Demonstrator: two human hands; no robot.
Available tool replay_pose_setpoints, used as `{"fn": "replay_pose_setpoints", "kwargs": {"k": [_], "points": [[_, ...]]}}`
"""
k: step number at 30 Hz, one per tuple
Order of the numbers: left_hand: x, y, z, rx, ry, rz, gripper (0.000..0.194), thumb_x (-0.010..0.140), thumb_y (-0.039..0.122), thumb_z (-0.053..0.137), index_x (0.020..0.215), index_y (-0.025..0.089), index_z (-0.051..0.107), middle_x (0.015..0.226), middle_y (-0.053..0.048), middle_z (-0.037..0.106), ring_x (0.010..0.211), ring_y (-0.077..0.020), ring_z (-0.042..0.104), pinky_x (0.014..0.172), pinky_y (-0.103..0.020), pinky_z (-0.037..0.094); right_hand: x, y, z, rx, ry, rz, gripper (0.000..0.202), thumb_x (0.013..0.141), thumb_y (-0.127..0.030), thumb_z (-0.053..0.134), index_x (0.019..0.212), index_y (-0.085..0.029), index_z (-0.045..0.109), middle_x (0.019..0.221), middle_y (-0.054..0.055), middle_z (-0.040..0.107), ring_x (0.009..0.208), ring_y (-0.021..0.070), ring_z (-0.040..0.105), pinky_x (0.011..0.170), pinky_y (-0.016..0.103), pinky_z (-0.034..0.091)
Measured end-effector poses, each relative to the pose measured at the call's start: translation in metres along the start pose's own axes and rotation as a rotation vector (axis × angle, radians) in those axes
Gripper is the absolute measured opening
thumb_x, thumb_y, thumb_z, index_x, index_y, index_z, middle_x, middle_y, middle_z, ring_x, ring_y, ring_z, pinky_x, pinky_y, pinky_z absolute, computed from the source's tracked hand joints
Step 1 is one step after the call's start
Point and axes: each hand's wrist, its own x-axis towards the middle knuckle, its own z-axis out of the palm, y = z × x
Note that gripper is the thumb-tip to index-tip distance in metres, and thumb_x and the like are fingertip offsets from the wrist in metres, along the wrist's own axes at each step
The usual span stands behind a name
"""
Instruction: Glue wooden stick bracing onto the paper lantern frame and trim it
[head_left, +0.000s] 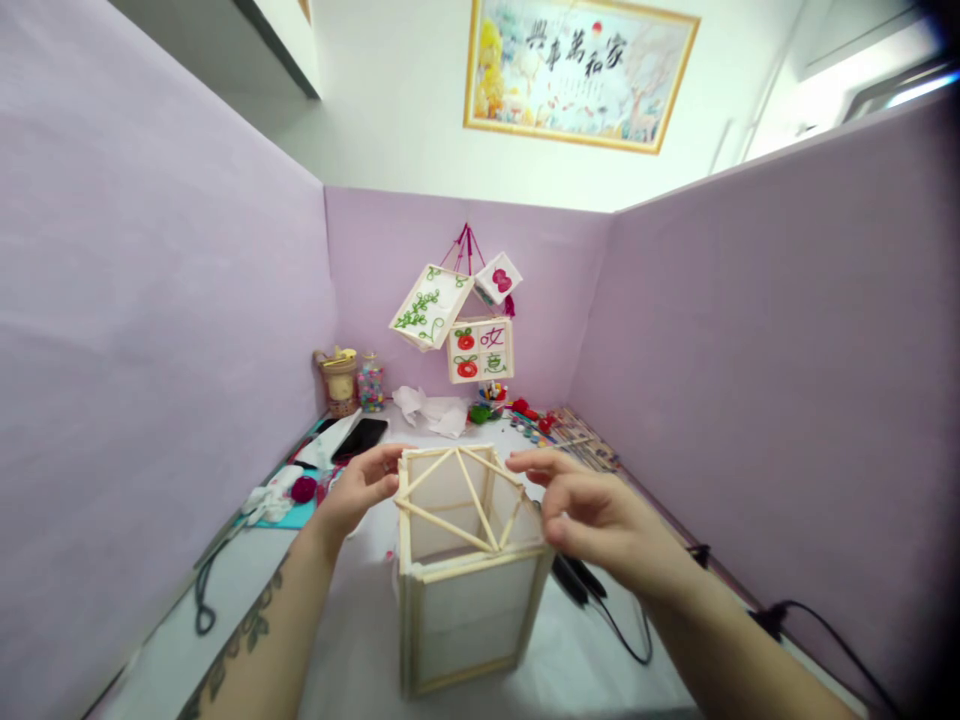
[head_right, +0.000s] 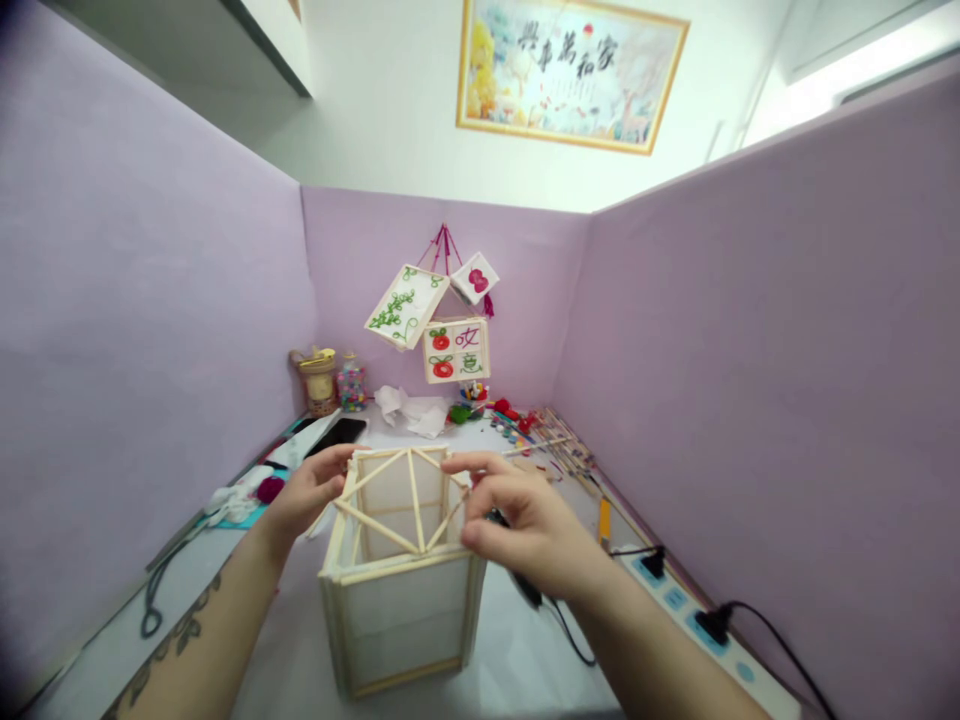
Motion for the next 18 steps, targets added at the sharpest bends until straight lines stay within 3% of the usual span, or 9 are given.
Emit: {"fn": "replay_pose_setpoints", "kwargs": {"k": [2, 4, 7, 9, 11, 13, 15, 18], "points": [[0.0, 0.001, -0.002, 0.005, 0.025, 0.008, 0.06, 0.064, 0.053, 0.079, 0.111, 0.017, 0.067, 0.103, -0.013, 0.069, 0.093, -0.0244, 0.062, 0.081, -0.032, 0.048, -0.003, 0.009, -0.019, 0.162, 0.135, -0.022, 0.039, 0.082, -0.05, 0.063, 0.06, -0.02, 0.053, 0.121, 0.009, 0.064, 0.112, 0.0273, 0.061, 0.098, 0.045, 0.048], [0.0, 0.001, -0.004, 0.004, 0.06, 0.027, 0.059, 0.064, 0.053, 0.08, 0.11, 0.018, 0.068, 0.104, -0.012, 0.069, 0.094, -0.0243, 0.062, 0.083, -0.032, 0.047, -0.01, 0.022, -0.04, 0.183, 0.342, -0.033, 0.041, 0.083, -0.053, 0.058, 0.058, -0.021, 0.051, 0.112, 0.008, 0.067, 0.104, 0.0273, 0.064, 0.092, 0.047, 0.052], [0.0, 0.001, -0.006, -0.007, 0.096, 0.059, 0.057, 0.063, 0.053, 0.08, 0.108, 0.019, 0.07, 0.105, -0.011, 0.069, 0.097, -0.0242, 0.061, 0.087, -0.033, 0.046, -0.025, 0.044, -0.059, -0.262, 0.522, 0.081, 0.035, 0.081, -0.052, 0.06, 0.061, -0.023, 0.061, 0.109, 0.009, 0.067, 0.109, 0.0325, 0.059, 0.097, 0.056, 0.045], [0.0, 0.001, -0.006, -0.001, 0.096, 0.063, 0.058, 0.064, 0.054, 0.079, 0.109, 0.019, 0.069, 0.106, -0.011, 0.069, 0.098, -0.0245, 0.061, 0.087, -0.033, 0.046, -0.036, 0.055, -0.057, -0.619, 0.557, 0.159, 0.027, 0.075, -0.05, 0.067, 0.072, -0.023, 0.069, 0.118, 0.012, 0.063, 0.118, 0.0383, 0.051, 0.1, 0.062, 0.038], [-0.001, 0.002, -0.006, 0.022, 0.079, 0.05, 0.063, 0.064, 0.057, 0.078, 0.112, 0.018, 0.068, 0.108, -0.012, 0.068, 0.098, -0.0248, 0.06, 0.086, -0.032, 0.046, -0.048, 0.058, -0.044, -0.69, 0.469, 0.192, 0.028, 0.078, -0.049, 0.064, 0.087, -0.024, 0.072, 0.118, 0.013, 0.062, 0.116, 0.0368, 0.052, 0.096, 0.058, 0.042], [-0.002, 0.003, -0.006, 0.041, 0.046, 0.021, 0.068, 0.063, 0.059, 0.078, 0.115, 0.017, 0.067, 0.11, -0.013, 0.067, 0.097, -0.0251, 0.06, 0.083, -0.032, 0.047, -0.057, 0.055, -0.024, -0.529, 0.246, 0.211, 0.028, 0.086, -0.046, 0.056, 0.097, -0.023, 0.069, 0.103, 0.011, 0.067, 0.097, 0.028, 0.062, 0.083, 0.044, 0.051], [-0.002, 0.004, -0.007, 0.041, -0.003, -0.021, 0.071, 0.061, 0.06, 0.078, 0.117, 0.017, 0.066, 0.109, -0.013, 0.068, 0.096, -0.0256, 0.061, 0.081, -0.032, 0.048, -0.062, 0.05, -0.003, -0.38, 0.042, 0.226, 0.025, 0.09, -0.043, 0.053, 0.098, -0.022, 0.065, 0.085, 0.006, 0.066, 0.078, 0.0206, 0.062, 0.069, 0.033, 0.052], [-0.001, 0.005, -0.009, 0.059, -0.089, -0.094, 0.064, 0.062, 0.058, 0.078, 0.11, 0.017, 0.069, 0.101, -0.012, 0.07, 0.092, -0.0258, 0.063, 0.079, -0.032, 0.049, -0.066, 0.047, 0.019, -0.316, -0.086, 0.237, 0.019, 0.088, -0.039, 0.057, 0.087, -0.021, 0.063, 0.076, 0.002, 0.063, 0.069, 0.0164, 0.057, 0.061, 0.026, 0.046]]}}
